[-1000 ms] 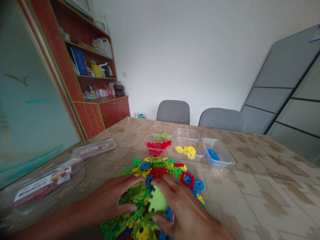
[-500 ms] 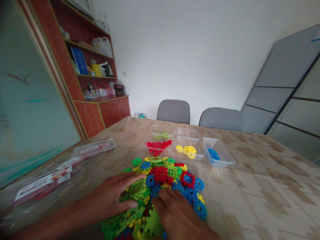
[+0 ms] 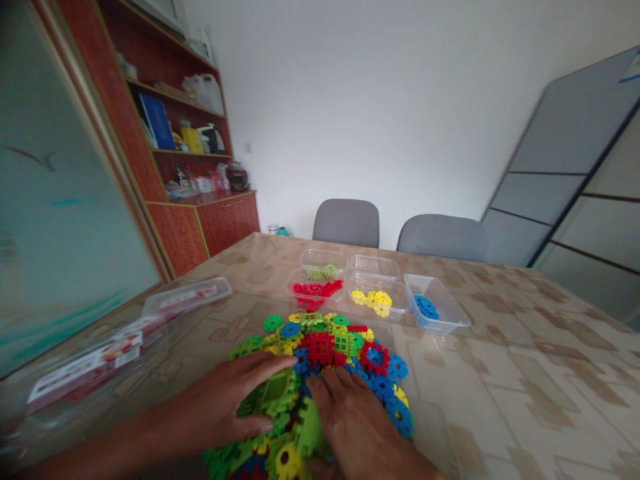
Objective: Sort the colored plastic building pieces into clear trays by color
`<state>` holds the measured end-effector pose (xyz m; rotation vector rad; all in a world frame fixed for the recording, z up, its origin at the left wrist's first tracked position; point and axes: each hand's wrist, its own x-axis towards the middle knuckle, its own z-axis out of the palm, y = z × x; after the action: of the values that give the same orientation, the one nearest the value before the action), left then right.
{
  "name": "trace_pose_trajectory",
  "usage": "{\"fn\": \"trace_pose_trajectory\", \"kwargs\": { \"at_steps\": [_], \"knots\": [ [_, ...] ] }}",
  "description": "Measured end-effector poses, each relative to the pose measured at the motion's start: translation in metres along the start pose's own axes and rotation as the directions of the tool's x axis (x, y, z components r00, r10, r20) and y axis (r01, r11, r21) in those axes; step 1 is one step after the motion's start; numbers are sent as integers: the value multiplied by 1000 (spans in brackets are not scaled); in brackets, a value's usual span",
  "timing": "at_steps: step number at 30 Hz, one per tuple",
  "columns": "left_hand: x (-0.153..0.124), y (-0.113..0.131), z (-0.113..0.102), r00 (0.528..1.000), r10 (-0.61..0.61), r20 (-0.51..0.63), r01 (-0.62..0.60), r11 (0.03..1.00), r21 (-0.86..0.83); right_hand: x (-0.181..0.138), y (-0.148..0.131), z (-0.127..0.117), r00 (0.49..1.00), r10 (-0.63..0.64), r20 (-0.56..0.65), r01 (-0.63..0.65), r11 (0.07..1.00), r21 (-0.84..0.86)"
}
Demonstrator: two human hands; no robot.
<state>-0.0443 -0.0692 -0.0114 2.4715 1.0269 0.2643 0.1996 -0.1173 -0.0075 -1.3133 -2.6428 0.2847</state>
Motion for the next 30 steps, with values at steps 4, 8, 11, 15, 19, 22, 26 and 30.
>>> {"fn": "trace_pose_trajectory", "kwargs": {
  "at_steps": [4, 8, 11, 15, 19, 22, 26, 30],
  "knots": [
    [1, 0, 6, 1000, 9, 25, -8, 999, -40, 2, 9, 1, 997, 70, -30, -68, 994, 85],
    [1, 3, 9, 999, -29, 33, 30, 998, -60, 4, 13, 7, 995, 86, -54, -78, 987, 144],
    [2, 5, 10, 998, -33, 51, 36, 997, -63, 5, 13, 11, 994, 72, -79, -58, 984, 170],
    [2, 4, 11, 998, -34, 54, 37, 998, -44, 6, 14, 13, 992, 78, -96, -60, 982, 176],
    [2, 3, 14, 999, -14, 35, 15, 999, -43, 6, 12, 7, 994, 63, -88, -44, 977, 207],
    [2, 6, 14, 1000, 13, 28, -12, 998, -55, 6, 8, -1, 995, 46, -88, -23, 968, 248],
    [2, 11, 10, 1000, 24, 1, -24, 997, -79, 7, 5, -6, 993, 25, -113, 9, 957, 289],
    [3, 11, 7, 1000, 11, -28, -14, 995, -96, 9, 5, -4, 990, 17, -143, 29, 949, 313]
  ]
}}
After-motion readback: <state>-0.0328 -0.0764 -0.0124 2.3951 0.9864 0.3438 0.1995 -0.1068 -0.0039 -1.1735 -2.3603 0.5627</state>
